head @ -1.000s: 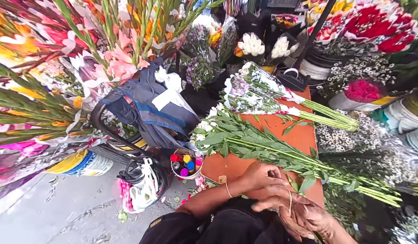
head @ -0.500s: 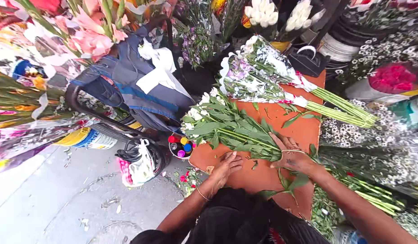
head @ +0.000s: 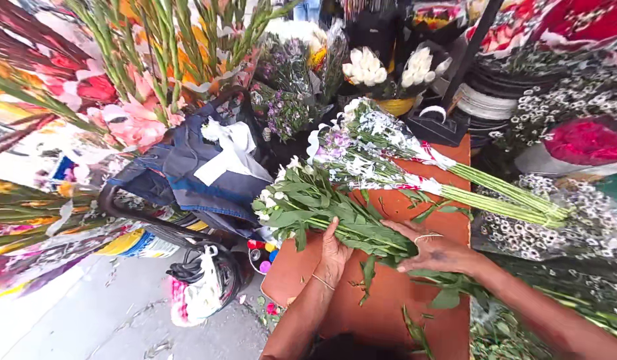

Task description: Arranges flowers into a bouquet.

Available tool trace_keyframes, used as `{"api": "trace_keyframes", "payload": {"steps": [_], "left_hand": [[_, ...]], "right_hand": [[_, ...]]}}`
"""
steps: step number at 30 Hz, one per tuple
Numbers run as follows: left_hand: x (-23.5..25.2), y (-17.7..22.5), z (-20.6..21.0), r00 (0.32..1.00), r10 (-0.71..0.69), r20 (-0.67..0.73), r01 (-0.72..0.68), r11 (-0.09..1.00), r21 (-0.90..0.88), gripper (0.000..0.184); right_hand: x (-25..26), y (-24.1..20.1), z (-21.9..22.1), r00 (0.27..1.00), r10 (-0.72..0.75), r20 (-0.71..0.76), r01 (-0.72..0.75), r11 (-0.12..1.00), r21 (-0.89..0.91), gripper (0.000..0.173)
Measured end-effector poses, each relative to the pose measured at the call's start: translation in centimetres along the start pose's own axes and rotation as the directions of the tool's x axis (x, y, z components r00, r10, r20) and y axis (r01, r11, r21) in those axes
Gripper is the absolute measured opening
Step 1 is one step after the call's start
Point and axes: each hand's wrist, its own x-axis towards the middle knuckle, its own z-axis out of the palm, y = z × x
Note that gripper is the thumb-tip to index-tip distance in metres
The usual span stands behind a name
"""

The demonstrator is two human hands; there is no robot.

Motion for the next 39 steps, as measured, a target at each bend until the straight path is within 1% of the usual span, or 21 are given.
{"api": "trace_keyframes", "payload": {"steps": [1,2,3,4,5,6,8,9,11,12,13,15,17,18,20,23,25,27,31,36,39], "left_hand": [[0.0,-0.1,-0.2,1.000,0.006,-0.009,-0.006,1.000,-0.012,0.023],[-0.1,-0.2,-0.6,1.000,0.008,-0.018,-0.008,1.000,-0.020,0.022],[-0.4,-0.3,-0.9,1.000,0.012,-0.029,-0.012,1.000,-0.012,0.020],[-0.8,-0.4,-1.2,0.999,0.015,-0.036,-0.016,1.000,-0.003,0.019],[-1.1,-0.5,-1.5,0.999,0.018,-0.033,-0.018,1.000,-0.007,0.020],[-1.3,-0.4,-1.5,1.000,0.022,-0.022,-0.022,1.000,-0.008,0.021],[-1.7,-0.4,-1.6,1.000,0.019,0.002,-0.019,1.000,-0.024,0.024],[-1.7,-0.3,-1.6,1.000,0.012,0.013,-0.011,0.999,-0.043,0.027],[-1.8,-0.3,-1.8,1.000,0.001,0.025,0.001,0.998,-0.064,0.026],[-1.8,-0.4,-1.8,1.000,-0.004,0.021,0.006,0.997,-0.072,0.025],[-1.7,-0.4,-1.8,1.000,-0.009,0.007,0.009,0.997,-0.080,0.023],[-1.3,-0.4,-1.6,1.000,-0.008,-0.012,0.007,0.998,-0.064,0.020],[-1.0,-0.4,-1.6,1.000,-0.007,-0.013,0.006,0.998,-0.062,0.019],[-0.9,-0.3,-1.7,1.000,-0.003,-0.010,0.003,0.998,-0.057,0.019],[-0.7,-0.4,-1.7,1.000,-0.007,0.003,0.007,0.998,-0.055,0.019],[-1.2,-0.5,-1.7,1.000,-0.007,-0.008,0.007,0.998,-0.061,0.018],[-1.9,-0.7,-1.1,0.999,-0.005,-0.036,0.002,0.998,-0.059,0.019],[-2.8,-0.9,-0.6,1.000,-0.007,-0.027,0.006,0.998,-0.064,0.019],[-3.1,-1.2,2.2,0.999,-0.034,0.017,0.035,0.997,-0.072,0.021],[0.9,-1.0,5.7,0.996,-0.026,0.085,0.029,0.999,-0.034,0.022],[4.2,-1.1,6.5,0.994,-0.004,0.107,0.006,1.000,-0.019,0.022]], "right_hand": [[0.7,1.9,-1.8,0.996,-0.041,-0.084,0.045,0.998,0.049,0.091],[1.8,4.1,-3.5,0.974,-0.034,-0.225,0.041,0.999,0.024,0.086],[3.2,7.0,-5.0,0.928,-0.010,-0.372,-0.012,0.998,-0.058,0.086],[4.6,10.0,-6.0,0.886,0.028,-0.463,-0.104,0.985,-0.140,0.088],[5.8,13.0,-6.6,0.865,0.079,-0.495,-0.196,0.962,-0.188,0.090],[6.8,15.5,-6.7,0.866,0.135,-0.482,-0.268,0.938,-0.219,0.090],[7.8,17.8,-6.1,0.886,0.167,-0.433,-0.308,0.910,-0.277,0.082],[7.7,17.3,-5.9,0.901,0.189,-0.391,-0.325,0.890,-0.320,0.079],[6.7,14.4,-6.0,0.912,0.254,-0.321,-0.364,0.861,-0.354,0.070],[6.3,13.8,-6.0,0.907,0.261,-0.331,-0.377,0.855,-0.357,0.067],[5.9,13.9,-5.8,0.897,0.216,-0.385,-0.363,0.857,-0.366,0.063],[4.6,14.0,-6.5,0.851,0.018,-0.525,-0.275,0.867,-0.416,0.053],[2.5,12.8,-8.4,0.821,-0.094,-0.564,-0.237,0.842,-0.485,0.051],[1.4,12.2,-9.4,0.819,-0.109,-0.563,-0.240,0.827,-0.508,0.050],[-0.7,11.5,-11.3,0.818,-0.110,-0.565,-0.258,0.808,-0.530,0.045],[-1.8,11.6,-11.8,0.809,-0.016,-0.587,-0.311,0.836,-0.452,0.045],[-0.9,12.3,-11.9,0.799,0.055,-0.599,-0.348,0.855,-0.385,0.048],[1.0,13.3,-11.7,0.779,0.085,-0.621,-0.370,0.862,-0.347,0.049],[6.7,15.3,-11.3,0.753,0.057,-0.656,-0.366,0.864,-0.345,0.053],[11.9,17.7,-8.7,0.831,0.041,-0.555,-0.293,0.879,-0.375,0.061],[12.5,16.8,-8.0,0.874,0.125,-0.469,-0.310,0.887,-0.341,0.068]]}}
